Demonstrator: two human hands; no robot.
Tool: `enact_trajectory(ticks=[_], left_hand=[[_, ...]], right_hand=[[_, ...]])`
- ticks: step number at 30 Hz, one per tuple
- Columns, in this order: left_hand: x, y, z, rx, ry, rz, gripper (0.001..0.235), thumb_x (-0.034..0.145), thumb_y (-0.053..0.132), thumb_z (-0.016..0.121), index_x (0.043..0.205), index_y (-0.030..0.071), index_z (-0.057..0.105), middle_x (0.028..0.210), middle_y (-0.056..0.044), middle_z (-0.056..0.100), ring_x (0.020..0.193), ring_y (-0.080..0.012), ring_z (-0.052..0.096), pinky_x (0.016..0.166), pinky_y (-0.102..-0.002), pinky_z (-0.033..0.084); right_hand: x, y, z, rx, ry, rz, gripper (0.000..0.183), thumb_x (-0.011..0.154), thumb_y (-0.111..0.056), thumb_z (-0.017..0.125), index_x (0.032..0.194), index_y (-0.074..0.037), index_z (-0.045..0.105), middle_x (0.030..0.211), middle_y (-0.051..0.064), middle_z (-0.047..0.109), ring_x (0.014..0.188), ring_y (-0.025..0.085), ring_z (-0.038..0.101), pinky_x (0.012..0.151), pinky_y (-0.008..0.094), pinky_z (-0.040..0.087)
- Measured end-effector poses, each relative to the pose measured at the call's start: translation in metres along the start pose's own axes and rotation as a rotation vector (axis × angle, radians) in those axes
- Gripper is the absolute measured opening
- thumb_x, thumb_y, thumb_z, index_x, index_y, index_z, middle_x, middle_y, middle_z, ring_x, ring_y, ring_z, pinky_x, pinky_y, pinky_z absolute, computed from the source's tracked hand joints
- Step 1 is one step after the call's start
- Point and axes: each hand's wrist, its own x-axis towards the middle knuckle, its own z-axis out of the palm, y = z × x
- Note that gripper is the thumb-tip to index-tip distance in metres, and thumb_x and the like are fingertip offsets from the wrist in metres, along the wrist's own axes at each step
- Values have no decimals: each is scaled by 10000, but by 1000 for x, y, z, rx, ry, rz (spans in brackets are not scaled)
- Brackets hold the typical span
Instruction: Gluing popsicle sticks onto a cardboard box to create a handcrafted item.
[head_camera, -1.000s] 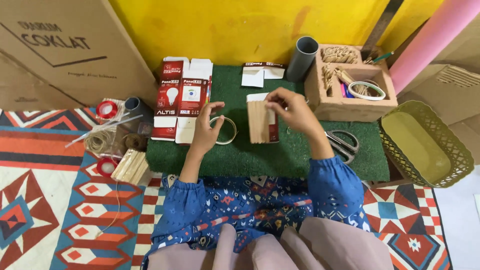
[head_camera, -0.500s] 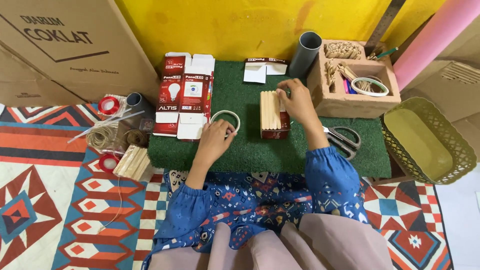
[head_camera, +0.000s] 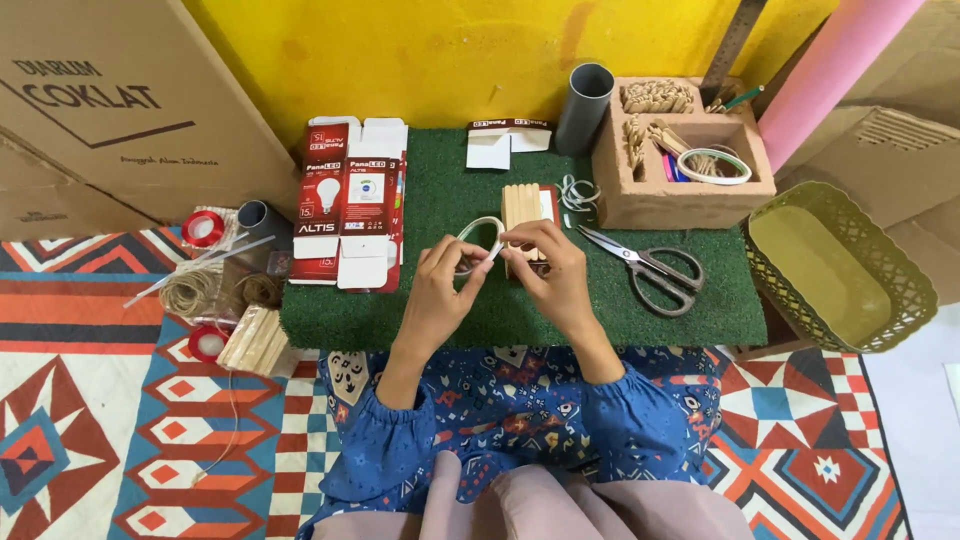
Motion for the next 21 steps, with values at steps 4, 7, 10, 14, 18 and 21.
enact_trajectory(ticks=[4,7,10,14,18,21], left_hand=[[-2,2,6,-25,9,1,134,988,242,671,1023,113,675,869,-22,622,837,-208,686,832,-316,501],[0,13,4,-65,-12,-17,245,1010,159,625,1244,89,631,901,-99,605,840,-272,667,790,-372,542],[2,18,5,-14,-22,-17,140,1033,153,573,1110,107,682,894,-57,568,824,-274,675,751,-382,571],[4,13,11,16,17,-38,139,1059,174,545,1036,108,666,906,-29,530,829,-240,664,735,-345,583],[8,12,13,42,50,-79,118,1055,156,557,1031,97,656,923,-36,522,869,-263,672,733,-367,599],[9,1,14,76,78,-87,139,1071,179,530,1026,128,651,944,-9,511,872,-229,676,769,-383,582]], right_hand=[[-7,7,2,22,47,-10,47,915,-98,766,955,-84,746,937,69,716,846,241,711,764,325,575],[-8,1,-1,3,27,-2,27,913,-91,752,924,-88,728,929,73,734,849,262,712,771,351,569],[-7,-7,-5,-31,1,-5,48,909,-43,745,944,-65,720,891,83,727,825,288,718,721,358,580],[-2,-7,-13,-140,-4,-42,152,886,15,737,992,-94,748,897,54,738,828,251,708,715,327,593],[17,5,-40,-196,34,-57,271,886,25,698,1115,-110,746,939,95,741,869,310,714,765,428,574],[44,31,-78,-301,196,2,152,930,-35,738,1055,-119,758,902,64,749,829,257,715,773,369,558]])
